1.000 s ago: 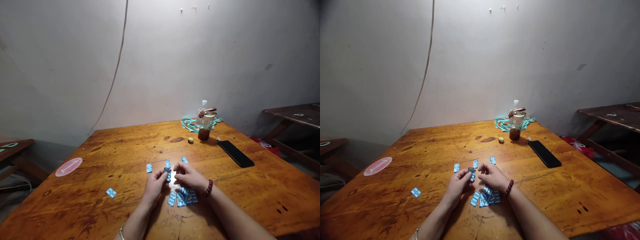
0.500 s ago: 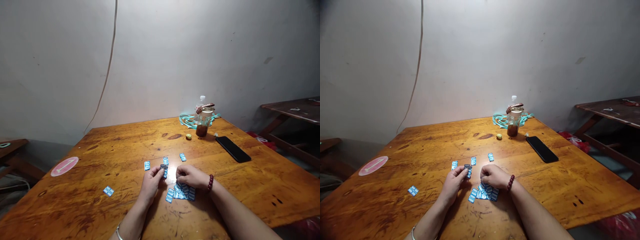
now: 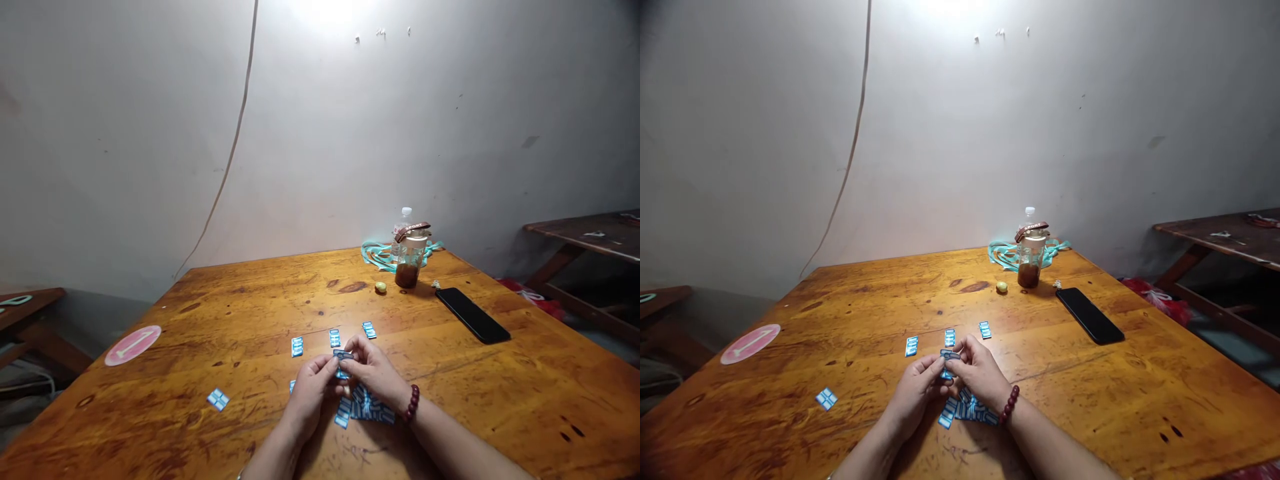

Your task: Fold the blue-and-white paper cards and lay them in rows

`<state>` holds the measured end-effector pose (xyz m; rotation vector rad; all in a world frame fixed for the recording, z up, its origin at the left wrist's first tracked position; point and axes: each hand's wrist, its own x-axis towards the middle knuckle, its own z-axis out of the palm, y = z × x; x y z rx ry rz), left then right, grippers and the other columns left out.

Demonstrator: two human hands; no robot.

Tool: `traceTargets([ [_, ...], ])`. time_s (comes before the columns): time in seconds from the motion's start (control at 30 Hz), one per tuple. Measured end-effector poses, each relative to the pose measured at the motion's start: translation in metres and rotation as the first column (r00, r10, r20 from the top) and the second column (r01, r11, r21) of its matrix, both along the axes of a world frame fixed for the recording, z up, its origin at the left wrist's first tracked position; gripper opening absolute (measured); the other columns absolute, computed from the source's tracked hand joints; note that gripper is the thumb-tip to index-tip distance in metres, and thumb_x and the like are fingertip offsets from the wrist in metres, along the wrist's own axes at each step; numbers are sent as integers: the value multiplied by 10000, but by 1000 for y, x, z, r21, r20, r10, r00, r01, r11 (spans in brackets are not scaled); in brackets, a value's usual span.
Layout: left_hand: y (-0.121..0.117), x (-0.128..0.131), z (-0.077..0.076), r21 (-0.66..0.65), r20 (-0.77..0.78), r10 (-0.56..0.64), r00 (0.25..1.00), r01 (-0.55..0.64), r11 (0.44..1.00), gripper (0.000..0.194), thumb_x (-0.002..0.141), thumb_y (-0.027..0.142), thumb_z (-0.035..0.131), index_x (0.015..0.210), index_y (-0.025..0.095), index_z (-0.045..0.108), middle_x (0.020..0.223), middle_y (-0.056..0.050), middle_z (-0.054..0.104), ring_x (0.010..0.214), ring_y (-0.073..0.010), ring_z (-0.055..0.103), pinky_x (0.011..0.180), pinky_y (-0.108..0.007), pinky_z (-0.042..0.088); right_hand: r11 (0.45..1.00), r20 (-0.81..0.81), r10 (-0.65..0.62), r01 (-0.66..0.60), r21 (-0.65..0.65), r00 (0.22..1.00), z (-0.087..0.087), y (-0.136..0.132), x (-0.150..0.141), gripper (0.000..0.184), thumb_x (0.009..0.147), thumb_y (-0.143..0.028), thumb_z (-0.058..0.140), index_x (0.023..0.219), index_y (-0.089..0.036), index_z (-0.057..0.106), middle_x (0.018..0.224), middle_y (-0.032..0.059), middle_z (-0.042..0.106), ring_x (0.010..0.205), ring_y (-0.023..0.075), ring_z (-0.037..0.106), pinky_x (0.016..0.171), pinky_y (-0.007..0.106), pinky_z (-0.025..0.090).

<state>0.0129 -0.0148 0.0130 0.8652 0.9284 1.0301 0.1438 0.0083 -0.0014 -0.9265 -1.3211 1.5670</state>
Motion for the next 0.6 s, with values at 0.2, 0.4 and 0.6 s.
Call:
traceTargets([
  [0.2,1,-1,-5,58,-11,-69,998,69,996,206,664,294,635,767,116,626,636,-27,599,554,-91,526,524,-178,402,998,-30,34,-36,-46,999,5,1,3,223,662,-312,613,742,-165,466,673,-38,506,548,86,529,504,215,451],
  [0.4,3,-4,-6,33,-66,40,997,-38,999,213,631,312,647,757,141,631,593,6,581,509,-73,500,494,-166,387,981,85,192,-191,-17,978,11,7,24,217,709,-337,546,839,-172,490,749,-18,511,598,113,553,551,255,453],
  [0.6,10,-15,-11,66,-87,231,969,-226,972,233,630,307,643,786,137,608,674,-4,572,592,-78,531,518,-150,414,882,787,143,-438,173,600,13,12,55,310,543,-227,666,842,-215,589,758,-16,536,680,125,477,566,216,348],
])
